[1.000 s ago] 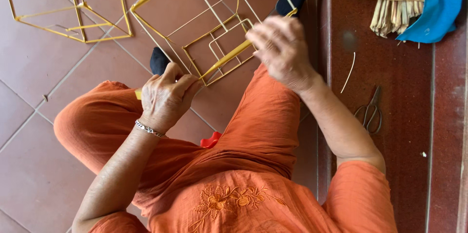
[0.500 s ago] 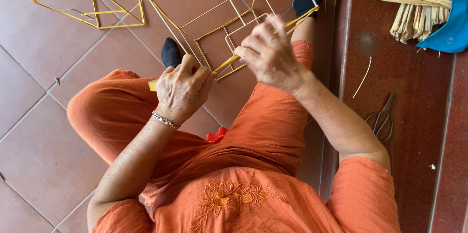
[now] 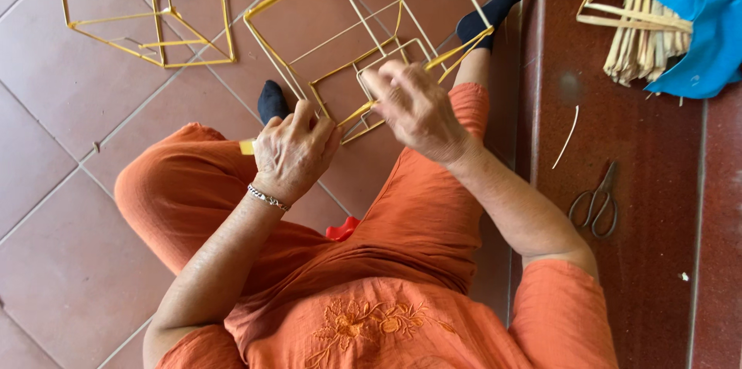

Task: The person sits on the floor and wraps yellow tape around the edges of a rectangular wire basket frame. They repeatedly measure, cut, and apply tape to reinforce the frame's edges, using scissors to trim the tape.

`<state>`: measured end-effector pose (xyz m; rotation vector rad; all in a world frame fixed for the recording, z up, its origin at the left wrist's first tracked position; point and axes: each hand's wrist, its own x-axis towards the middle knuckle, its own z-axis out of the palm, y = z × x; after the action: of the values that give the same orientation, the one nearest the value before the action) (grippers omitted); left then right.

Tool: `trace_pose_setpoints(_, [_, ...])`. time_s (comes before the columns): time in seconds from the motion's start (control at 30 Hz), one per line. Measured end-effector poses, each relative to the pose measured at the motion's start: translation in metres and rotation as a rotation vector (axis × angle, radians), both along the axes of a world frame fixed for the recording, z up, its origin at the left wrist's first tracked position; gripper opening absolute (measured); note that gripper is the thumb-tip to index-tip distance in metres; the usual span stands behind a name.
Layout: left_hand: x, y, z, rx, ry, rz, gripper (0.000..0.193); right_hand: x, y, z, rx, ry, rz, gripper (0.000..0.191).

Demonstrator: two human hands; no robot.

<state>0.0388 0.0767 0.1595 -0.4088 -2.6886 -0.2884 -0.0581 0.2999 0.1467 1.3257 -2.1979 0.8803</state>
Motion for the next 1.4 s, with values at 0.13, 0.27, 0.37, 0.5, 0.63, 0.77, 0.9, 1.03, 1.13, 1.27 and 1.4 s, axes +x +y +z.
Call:
trace_pose_setpoints(0.13, [0.003, -0.003, 0.003, 0.057, 0.0, -0.024, 0.016, 0.004, -0.002, -0.002, 0.138, 0.132, -0.015, 0.02])
trace_pose_setpoints(0.27, [0.01, -0.008, 0.006, 0.157, 0.013, -0.044, 0.013, -0.009, -0.014, -0.013, 0.227, 0.069, 0.059, 0.014])
trace_pose_setpoints(0.37, [0.009, -0.006, 0.003, 0.059, -0.022, 0.019, 0.011, -0.016, -0.015, -0.02, 0.23, -0.026, 0.119, 0.013])
trace_pose_setpoints(0.5, [0.003, -0.003, -0.004, 0.051, -0.003, 0.029, 0.02, -0.016, -0.01, -0.024, 0.261, 0.172, 0.093, 0.016])
trace_pose_setpoints(0.63, [0.003, -0.002, -0.005, 0.009, 0.018, 0.027, 0.02, -0.018, -0.006, -0.02, 0.274, 0.238, 0.128, 0.014])
trace_pose_setpoints(0.77, [0.006, -0.005, -0.002, -0.006, 0.018, 0.007, 0.013, -0.026, 0.005, -0.014, 0.237, 0.451, 0.162, 0.027])
trace_pose_setpoints(0.9, [0.009, -0.009, -0.001, 0.114, 0.019, -0.043, 0.012, -0.039, 0.019, -0.014, 0.282, 0.502, 0.173, 0.039])
trace_pose_setpoints(1.03, [0.012, -0.011, -0.001, 0.166, 0.049, -0.046, 0.009, -0.056, 0.031, -0.014, 0.301, 0.579, 0.083, 0.029])
trace_pose_setpoints(1.13, [0.008, -0.011, -0.002, 0.19, 0.011, -0.044, 0.009, -0.06, 0.036, -0.014, 0.268, 0.588, 0.003, 0.023])
trace_pose_setpoints(1.27, [0.004, -0.016, 0.001, 0.323, -0.168, -0.001, 0.009, -0.059, 0.048, -0.009, 0.141, 0.515, -0.03, 0.025])
trace_pose_setpoints(1.4, [-0.002, -0.019, 0.007, 0.407, -0.262, 0.022, 0.016, -0.067, 0.053, -0.004, 0.218, 0.252, -0.083, 0.026])
